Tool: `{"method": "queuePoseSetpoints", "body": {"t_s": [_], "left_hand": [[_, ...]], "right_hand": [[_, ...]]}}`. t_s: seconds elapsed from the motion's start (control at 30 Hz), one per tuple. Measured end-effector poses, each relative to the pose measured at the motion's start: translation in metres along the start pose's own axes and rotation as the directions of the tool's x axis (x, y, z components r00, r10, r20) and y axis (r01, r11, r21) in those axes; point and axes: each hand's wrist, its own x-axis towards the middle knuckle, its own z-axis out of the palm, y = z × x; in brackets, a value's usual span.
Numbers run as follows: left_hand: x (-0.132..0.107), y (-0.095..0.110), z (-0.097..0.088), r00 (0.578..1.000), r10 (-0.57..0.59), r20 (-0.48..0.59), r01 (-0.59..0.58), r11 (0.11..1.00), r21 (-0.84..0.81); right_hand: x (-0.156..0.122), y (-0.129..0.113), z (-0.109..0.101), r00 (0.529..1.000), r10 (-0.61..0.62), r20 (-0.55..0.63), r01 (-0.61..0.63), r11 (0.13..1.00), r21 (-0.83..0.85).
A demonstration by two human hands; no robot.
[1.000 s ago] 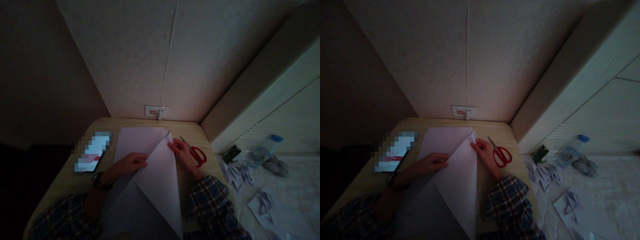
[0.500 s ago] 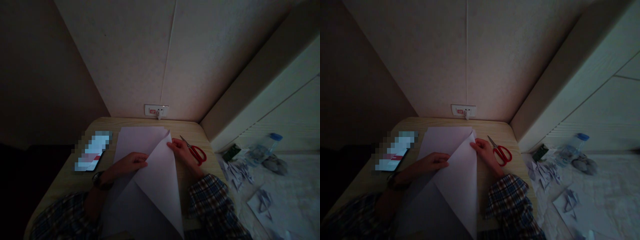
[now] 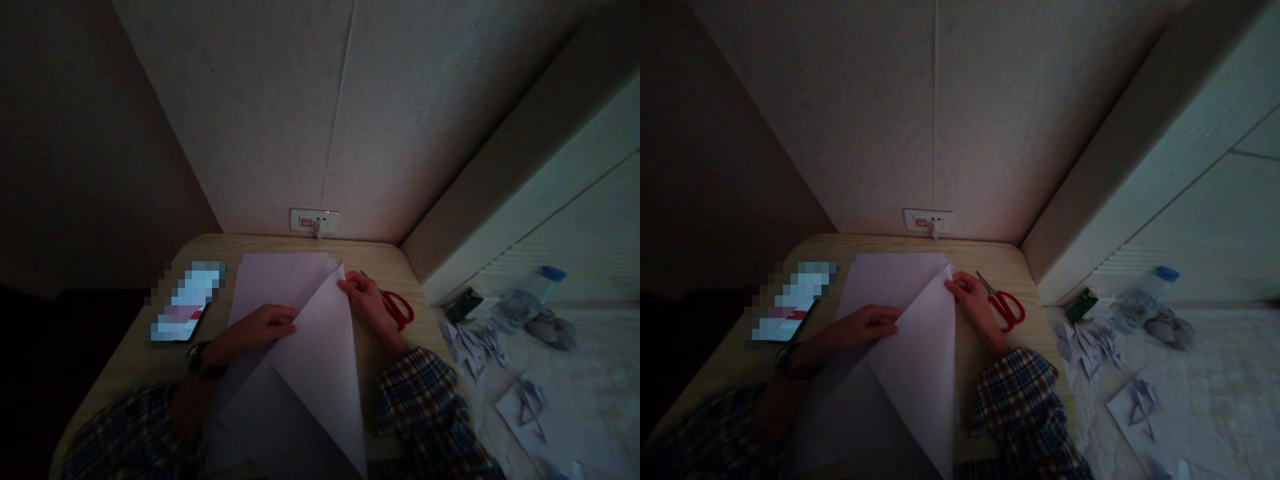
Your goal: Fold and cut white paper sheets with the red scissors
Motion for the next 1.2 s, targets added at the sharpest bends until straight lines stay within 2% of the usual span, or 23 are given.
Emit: {"method": "queuePoseSetpoints", "body": {"t_s": [0.2, 0.33, 0.5, 0.77, 1.07, 1.2], "left_hand": [[0.0, 0.001, 0.0, 1.0, 0.003, 0.019, -0.001, 0.998, -0.057], [0.0, -0.001, 0.0, 1.0, 0.025, 0.013, -0.025, 1.0, -0.016], [-0.001, 0.002, 0.001, 1.0, 0.018, 0.023, -0.018, 1.0, 0.013], [0.002, -0.003, 0.0, 1.0, 0.012, 0.002, -0.012, 0.999, 0.041], [0.002, -0.002, 0.001, 0.998, 0.057, 0.0, -0.057, 0.998, -0.008], [0.002, -0.002, 0.001, 0.998, 0.06, 0.002, -0.06, 0.998, -0.004]], "right_hand": [[0.001, 0.005, -0.002, 0.999, -0.033, -0.016, 0.032, 0.999, -0.03], [0.002, 0.002, -0.001, 1.0, -0.007, -0.009, 0.007, 0.999, -0.038], [0.003, -0.006, 0.001, 0.997, -0.071, -0.03, 0.069, 0.995, -0.069], [0.005, 0.0, 0.003, 0.989, -0.083, -0.119, 0.072, 0.993, -0.099], [0.001, -0.005, 0.007, 0.992, -0.084, -0.095, 0.074, 0.991, -0.108], [-0.001, -0.004, 0.008, 0.984, -0.112, -0.135, 0.094, 0.986, -0.136]]}}
